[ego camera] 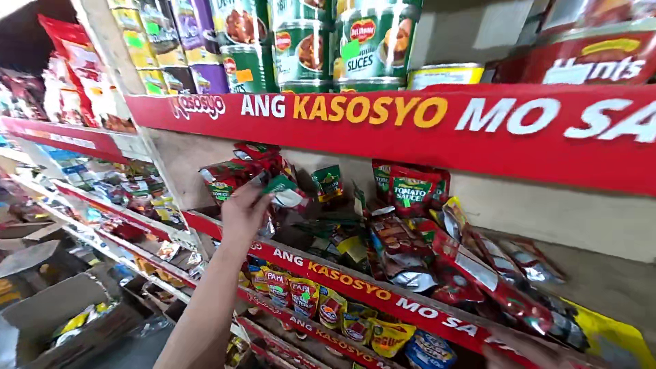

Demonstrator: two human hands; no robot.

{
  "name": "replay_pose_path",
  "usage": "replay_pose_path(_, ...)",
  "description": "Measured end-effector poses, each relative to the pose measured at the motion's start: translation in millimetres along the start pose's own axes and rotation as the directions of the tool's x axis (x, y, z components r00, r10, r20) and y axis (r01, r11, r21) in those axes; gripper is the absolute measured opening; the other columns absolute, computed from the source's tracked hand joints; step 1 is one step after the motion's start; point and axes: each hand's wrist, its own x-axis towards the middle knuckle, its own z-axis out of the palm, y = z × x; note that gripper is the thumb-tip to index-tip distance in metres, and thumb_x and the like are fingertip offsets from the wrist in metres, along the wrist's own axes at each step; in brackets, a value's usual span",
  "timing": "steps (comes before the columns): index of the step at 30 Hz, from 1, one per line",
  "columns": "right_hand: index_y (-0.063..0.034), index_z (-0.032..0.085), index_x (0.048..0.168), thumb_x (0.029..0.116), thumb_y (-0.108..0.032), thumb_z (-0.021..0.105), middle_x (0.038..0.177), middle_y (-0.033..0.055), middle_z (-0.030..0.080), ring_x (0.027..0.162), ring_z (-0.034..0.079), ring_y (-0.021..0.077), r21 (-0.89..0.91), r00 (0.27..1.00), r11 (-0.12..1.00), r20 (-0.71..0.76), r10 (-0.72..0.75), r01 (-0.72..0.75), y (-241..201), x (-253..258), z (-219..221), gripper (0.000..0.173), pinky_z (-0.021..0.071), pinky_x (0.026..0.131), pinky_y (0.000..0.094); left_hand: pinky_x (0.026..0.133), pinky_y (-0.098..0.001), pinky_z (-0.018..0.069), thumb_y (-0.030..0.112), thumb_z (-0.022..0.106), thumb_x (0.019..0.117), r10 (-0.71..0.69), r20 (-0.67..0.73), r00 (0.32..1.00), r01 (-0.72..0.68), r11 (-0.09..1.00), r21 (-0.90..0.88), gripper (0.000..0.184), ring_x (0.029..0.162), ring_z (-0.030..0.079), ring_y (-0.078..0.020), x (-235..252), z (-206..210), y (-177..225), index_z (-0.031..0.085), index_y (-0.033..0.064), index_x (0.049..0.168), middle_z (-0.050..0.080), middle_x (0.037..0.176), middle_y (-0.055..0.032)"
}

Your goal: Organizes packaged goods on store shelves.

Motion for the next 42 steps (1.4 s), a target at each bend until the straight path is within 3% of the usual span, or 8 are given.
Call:
replay_pose_path(4, -0.0091, 0.062, 0.138, 0.1067, -0.034, 0.056, 0.139, 0.0067, 0.065, 0.120, 0.067, 0.0176, 0.659, 0.944, 0.676, 0.250, 0.217, -0.330, -34.3, 33.2, 49.2, 0.040, 0.0614, 0.095, 0.0329, 0.079, -0.0255, 0.0608, 0.025, 0.063, 0.1019, 0.020, -0.169, 0.985, -0.107, 0.843, -0.527, 0.022, 0.092, 0.068, -0.0008, -9.5, -7.1, 40.8, 0.064, 0.0150, 0.122, 0.070, 0.109, 0.0101)
replay_pose_path(7, -0.0158, 0.044, 0.152, 0.0938, -0.073, 0.050, 0.135, 0.0078, 0.068, 0.111, 0.072, 0.0267, 0.735, 0.708, 0.011, 0.648, 0.280, -0.677, -41.2, 52.6, 53.3, 0.081, 0.0645, 0.080, 0.0430, 0.099, -0.0291, 0.0553, 0.028, 0.060, 0.1026, 0.357, 0.004, 0.934, -0.169, 0.452, -0.876, 0.015, 0.114, 0.064, -0.0066, -27.6, 21.5, 89.1, 0.070, 0.0318, 0.113, 0.067, 0.118, 0.0162)
replay_pose_path(10, -0.0238, 0.062, 0.139, 0.0954, -0.061, 0.060, 0.123, 0.0014, 0.073, 0.102, 0.074, 0.0148, 0.694, 0.696, -0.265, 0.711, 0.104, -0.669, -34.8, 37.4, 57.4, 0.057, 0.0649, 0.074, 0.0334, 0.108, -0.0308, 0.0510, 0.034, 0.063, 0.1009, 0.494, 0.136, 0.859, 0.019, 0.235, -0.972, 0.011, 0.125, 0.059, -0.0096, -56.4, 50.4, 132.7, 0.073, 0.0330, 0.106, 0.063, 0.123, 0.0145)
replay_pose_path(16, -0.0075, 0.068, 0.121, 0.0899, -0.015, 0.078, 0.108, -0.0008, 0.075, 0.097, 0.071, 0.0077, 0.839, 0.781, 0.164, 0.387, 0.490, -0.518, -38.7, -2.8, 12.1, 0.033, 0.0609, 0.086, 0.0289, 0.106, -0.0257, 0.0498, 0.069, 0.043, 0.0955, 0.341, 0.480, 0.808, 0.519, -0.027, -0.854, 0.068, 0.131, 0.056, -0.0053, -118.8, 79.5, 196.3, 0.050, 0.0279, 0.149, 0.056, 0.147, 0.0104)
replay_pose_path(20, 0.0035, 0.059, 0.128, 0.0875, -0.001, 0.077, 0.110, 0.0022, 0.074, 0.096, 0.073, 0.0084, 0.681, 0.771, 0.518, 0.107, 0.628, -0.517, -33.8, -28.9, -35.9, 0.044, 0.0626, 0.086, 0.0280, 0.090, -0.0260, 0.0612, 0.049, 0.069, 0.0921, 0.332, 0.651, 0.682, 0.660, 0.102, -0.744, 0.040, 0.104, 0.070, -0.0012, -164.2, 93.4, 253.8, 0.064, 0.0285, 0.126, 0.073, 0.114, 0.0149)
replay_pose_path(28, 0.0011, 0.071, 0.103, 0.1056, -0.034, 0.053, 0.101, 0.0035, 0.068, 0.091, 0.063, 0.0016, 0.203, 0.607, 0.592, 0.012, 0.795, -0.780, -8.1, -131.6, -154.6, 0.039, 0.0550, 0.083, 0.0232, 0.084, -0.0408, 0.0638, 0.007, 0.073, 0.0903, 0.356, 0.883, 0.305, 0.928, 0.097, -0.359, 0.041, 0.093, 0.073, -0.0209, -207.4, 151.9, 380.0, 0.055, -0.0003, 0.126, 0.072, 0.106, -0.0073)
replay_pose_path(35, -0.0262, 0.069, 0.075, 0.0995, -0.033, 0.064, 0.066, -0.0178, 0.062, 0.054, 0.050, -0.0085, 0.699, 0.549, 0.188, 0.336, 0.765, -0.690, 6.8, -212.0, -233.0, 0.026, 0.0408, 0.050, 0.0118, 0.075, -0.0273, 0.0613, 0.022, 0.052, 0.1051, 0.521, 0.841, -0.144, 0.838, 0.516, -0.176, 0.024, 0.080, 0.070, -0.0060, -224.8, 163.2, 466.3, 0.056, 0.0043, 0.121, 0.070, 0.094, 0.0037)
replay_pose_path(42, -0.0245, 0.067, 0.071, 0.1002, -0.025, 0.065, 0.065, -0.0185, 0.059, 0.058, 0.051, -0.0100, 0.765, 0.629, 0.388, 0.029, 0.777, -0.514, 20.2, -250.0, -255.8, 0.029, 0.0431, 0.054, 0.0112, 0.069, -0.0184, 0.0579, 0.022, 0.068, 0.0969, 0.651, 0.747, 0.137, 0.824, 0.343, -0.450, 0.012, 0.072, 0.068, 0.0035, -264.5, 188.0, 495.5, 0.075, 0.0188, 0.087, 0.073, 0.080, 0.0142)
